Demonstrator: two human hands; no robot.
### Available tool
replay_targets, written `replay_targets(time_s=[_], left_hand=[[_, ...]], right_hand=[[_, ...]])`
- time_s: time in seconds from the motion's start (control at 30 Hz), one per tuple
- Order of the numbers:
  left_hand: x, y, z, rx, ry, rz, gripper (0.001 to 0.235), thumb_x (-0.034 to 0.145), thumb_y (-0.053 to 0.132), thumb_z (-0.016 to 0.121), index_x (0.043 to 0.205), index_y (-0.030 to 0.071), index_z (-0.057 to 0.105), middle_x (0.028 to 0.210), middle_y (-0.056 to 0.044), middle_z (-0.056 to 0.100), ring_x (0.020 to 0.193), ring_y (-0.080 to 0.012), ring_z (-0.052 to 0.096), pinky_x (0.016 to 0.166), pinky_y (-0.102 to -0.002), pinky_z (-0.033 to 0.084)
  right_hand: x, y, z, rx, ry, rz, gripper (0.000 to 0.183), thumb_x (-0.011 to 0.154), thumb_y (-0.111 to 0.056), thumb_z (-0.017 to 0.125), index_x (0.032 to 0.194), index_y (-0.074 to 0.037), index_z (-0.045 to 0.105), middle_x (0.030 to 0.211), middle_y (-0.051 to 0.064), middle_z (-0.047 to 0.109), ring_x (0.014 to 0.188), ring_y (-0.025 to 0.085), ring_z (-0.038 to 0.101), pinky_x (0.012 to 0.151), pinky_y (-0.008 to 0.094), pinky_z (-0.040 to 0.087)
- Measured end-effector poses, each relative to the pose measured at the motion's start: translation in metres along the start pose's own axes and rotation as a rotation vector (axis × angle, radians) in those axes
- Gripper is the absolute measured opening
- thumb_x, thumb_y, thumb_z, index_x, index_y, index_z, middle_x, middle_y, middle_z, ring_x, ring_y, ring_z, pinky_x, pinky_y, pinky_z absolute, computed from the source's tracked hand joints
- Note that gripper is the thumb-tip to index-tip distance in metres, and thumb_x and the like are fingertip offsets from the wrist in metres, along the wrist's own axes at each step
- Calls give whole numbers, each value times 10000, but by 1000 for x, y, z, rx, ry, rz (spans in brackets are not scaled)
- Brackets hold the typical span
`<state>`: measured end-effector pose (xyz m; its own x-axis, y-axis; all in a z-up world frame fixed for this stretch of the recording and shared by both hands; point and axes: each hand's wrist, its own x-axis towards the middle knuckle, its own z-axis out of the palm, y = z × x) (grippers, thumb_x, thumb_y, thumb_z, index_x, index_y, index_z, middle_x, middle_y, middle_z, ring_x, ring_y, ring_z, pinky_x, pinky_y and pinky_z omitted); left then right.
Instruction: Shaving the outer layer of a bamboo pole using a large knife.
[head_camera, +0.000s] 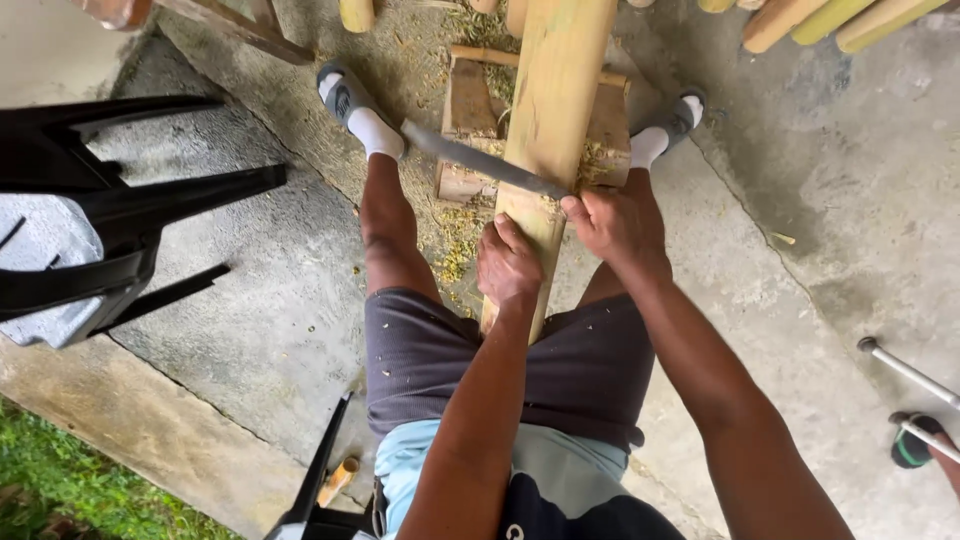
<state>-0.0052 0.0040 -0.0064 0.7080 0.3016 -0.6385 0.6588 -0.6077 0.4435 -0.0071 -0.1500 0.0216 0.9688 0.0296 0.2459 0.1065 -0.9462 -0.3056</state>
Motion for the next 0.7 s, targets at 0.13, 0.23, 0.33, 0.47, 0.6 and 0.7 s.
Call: replay_targets(time_s=[0.13, 0.23, 0.33, 0.47, 0.6, 0.7], left_hand=[[-2, 7, -4, -2, -14, -24, 633, 1027, 541, 268, 1315, 100, 618, 1252, -219, 651, 1165, -431, 588, 997, -531, 429], [-8, 7, -6, -12, -10, -33, 628, 1031, 535, 256, 1231, 97, 660, 1235, -211, 673, 1164, -427, 600, 1001, -522, 443], [4, 5, 3, -13, -16, -29, 629, 1019, 536, 256, 1250, 104, 651, 1243, -218, 655, 1170, -428, 589, 993, -536, 426], [2, -3, 4, 28, -8, -1, 645, 1038, 541, 242, 1248, 89, 651, 1228, -220, 671, 1168, -431, 601, 1006, -526, 435], [-2, 10, -6, 35, -46, -45, 655, 1018, 545, 234, 1270, 103, 645, 1211, -221, 677, 1137, -432, 619, 982, -536, 443], [3, 1, 3, 59, -8, 2, 666, 1036, 536, 220, 1252, 72, 645, 1194, -226, 686, 1131, -426, 633, 970, -543, 453]], right_hand=[[-15, 67, 65, 234, -249, 317, 587, 1081, -481, 574, 657, -76, 539, 517, 103, 527, 448, 247, 522, 459, 421, 409], [-27, 48, 59, 530, -124, 546, 531, 1150, -466, 484, 794, -75, 534, 608, 107, 541, 524, 255, 543, 510, 397, 426], [-40, 46, 71, 417, 0, 104, 551, 1209, -468, 483, 907, -27, 618, 745, 168, 610, 711, 364, 606, 624, 448, 492], [-31, 67, 74, 369, -253, 504, 581, 1113, -478, 533, 729, -42, 553, 564, 130, 518, 476, 286, 499, 468, 462, 412], [-49, 39, 67, 272, -67, 306, 536, 1105, -451, 523, 734, -73, 609, 558, 117, 539, 465, 277, 543, 463, 439, 438], [-34, 58, 53, 292, -371, 287, 586, 1068, -466, 537, 641, -65, 556, 488, 113, 517, 412, 301, 534, 431, 479, 417]])
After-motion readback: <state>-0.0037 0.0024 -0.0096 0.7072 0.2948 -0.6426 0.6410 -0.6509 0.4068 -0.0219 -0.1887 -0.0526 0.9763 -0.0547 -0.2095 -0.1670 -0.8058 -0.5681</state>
